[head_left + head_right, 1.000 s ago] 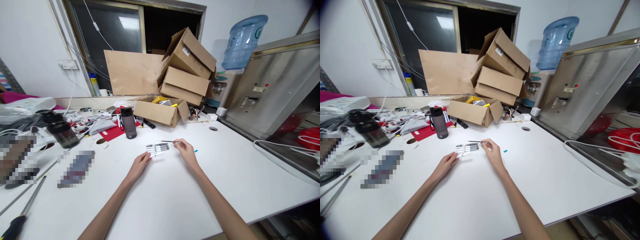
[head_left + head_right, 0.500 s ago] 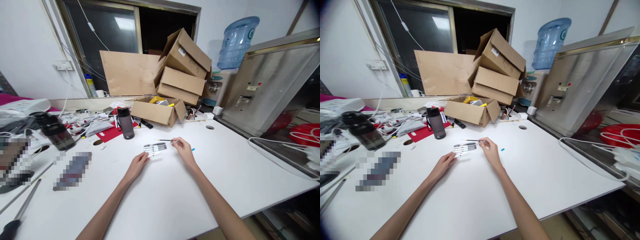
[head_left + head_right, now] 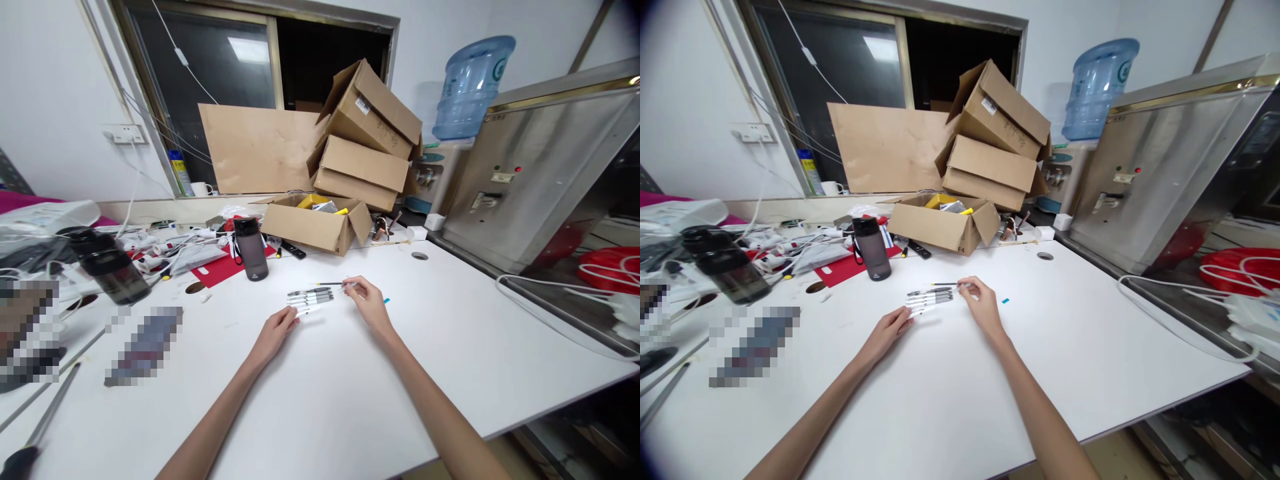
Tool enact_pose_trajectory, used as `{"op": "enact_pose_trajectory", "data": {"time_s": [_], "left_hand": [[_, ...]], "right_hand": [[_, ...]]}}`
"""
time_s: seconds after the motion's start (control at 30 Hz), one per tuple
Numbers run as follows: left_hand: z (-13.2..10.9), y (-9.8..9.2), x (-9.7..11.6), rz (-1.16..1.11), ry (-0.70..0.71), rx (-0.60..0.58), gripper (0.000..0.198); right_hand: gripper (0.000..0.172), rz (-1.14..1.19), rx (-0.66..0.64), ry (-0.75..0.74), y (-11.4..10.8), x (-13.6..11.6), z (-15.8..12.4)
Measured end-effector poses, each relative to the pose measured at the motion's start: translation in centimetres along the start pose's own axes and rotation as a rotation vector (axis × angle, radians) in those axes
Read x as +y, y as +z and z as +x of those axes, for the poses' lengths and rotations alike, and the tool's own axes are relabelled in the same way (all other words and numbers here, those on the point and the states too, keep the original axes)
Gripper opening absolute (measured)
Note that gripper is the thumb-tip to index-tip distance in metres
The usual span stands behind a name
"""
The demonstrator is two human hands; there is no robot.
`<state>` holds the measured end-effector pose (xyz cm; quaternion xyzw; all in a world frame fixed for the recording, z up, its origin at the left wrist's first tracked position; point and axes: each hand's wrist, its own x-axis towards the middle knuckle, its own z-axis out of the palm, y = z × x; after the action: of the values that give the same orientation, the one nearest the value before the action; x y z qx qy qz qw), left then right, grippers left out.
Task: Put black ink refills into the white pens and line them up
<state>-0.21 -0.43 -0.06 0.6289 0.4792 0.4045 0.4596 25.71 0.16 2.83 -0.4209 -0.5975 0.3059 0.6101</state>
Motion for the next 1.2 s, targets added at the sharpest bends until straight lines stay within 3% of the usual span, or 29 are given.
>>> {"op": "enact_pose_trajectory", "data": {"time_s": [0.73,1.2], "left_hand": [[-0.37,0.15,1.05,0.024,-0.009,0.022,0.045],[-0.27,-0.01,0.42,0.035,0.030,0.002,0.047]], "right_hand": [[0.028,0.037,-0.019,0.024,-0.02,0.36,0.12],[0.034,0.140,0.066,0.109,-0.42,0.35,0.54]]}}
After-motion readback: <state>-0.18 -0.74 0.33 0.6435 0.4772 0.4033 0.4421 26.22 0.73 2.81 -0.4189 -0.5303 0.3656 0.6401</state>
